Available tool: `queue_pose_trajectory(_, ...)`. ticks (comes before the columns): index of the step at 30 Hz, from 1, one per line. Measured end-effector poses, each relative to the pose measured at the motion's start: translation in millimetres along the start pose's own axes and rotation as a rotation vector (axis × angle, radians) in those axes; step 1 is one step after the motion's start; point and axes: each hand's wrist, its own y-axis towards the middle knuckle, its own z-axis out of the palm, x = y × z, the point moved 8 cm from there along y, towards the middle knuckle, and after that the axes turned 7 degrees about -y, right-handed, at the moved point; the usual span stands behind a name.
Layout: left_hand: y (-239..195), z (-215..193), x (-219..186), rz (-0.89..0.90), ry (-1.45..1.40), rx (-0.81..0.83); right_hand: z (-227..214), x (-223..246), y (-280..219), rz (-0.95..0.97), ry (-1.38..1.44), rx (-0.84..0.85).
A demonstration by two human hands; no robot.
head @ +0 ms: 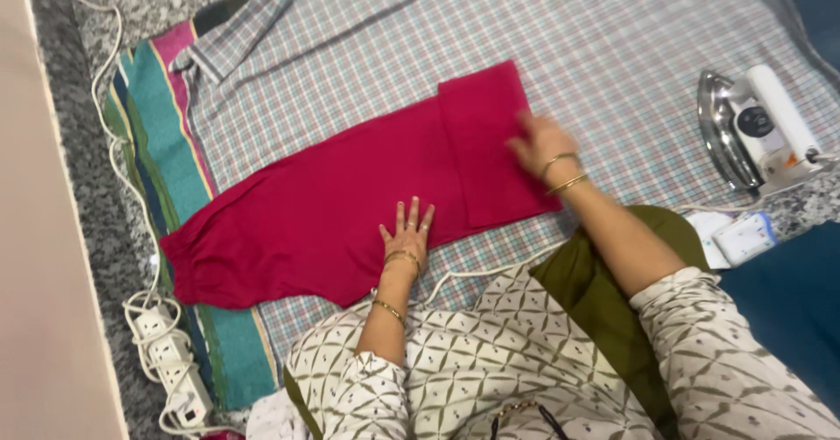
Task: The person irons a red garment laid out on a patterned mat on the floor. They use a white electric iron to smooth the fabric, moving it back and forth across the surface. The person occasionally adjusts the garment with their left hand to ensure it remains flat during the process.
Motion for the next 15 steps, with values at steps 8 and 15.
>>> queue_pose_trajectory(8,-12.7,23.2,77.1,-0.491,-0.069,0.087,69.1,-111.5,-4.7,0.337,-0.043,0.388)
queue_pose_trajectory(15,-24.3,45.5,124.2,-0.728,-0.2,0.17,105.9,-101.9,0.3,0.244,0.167,0.351)
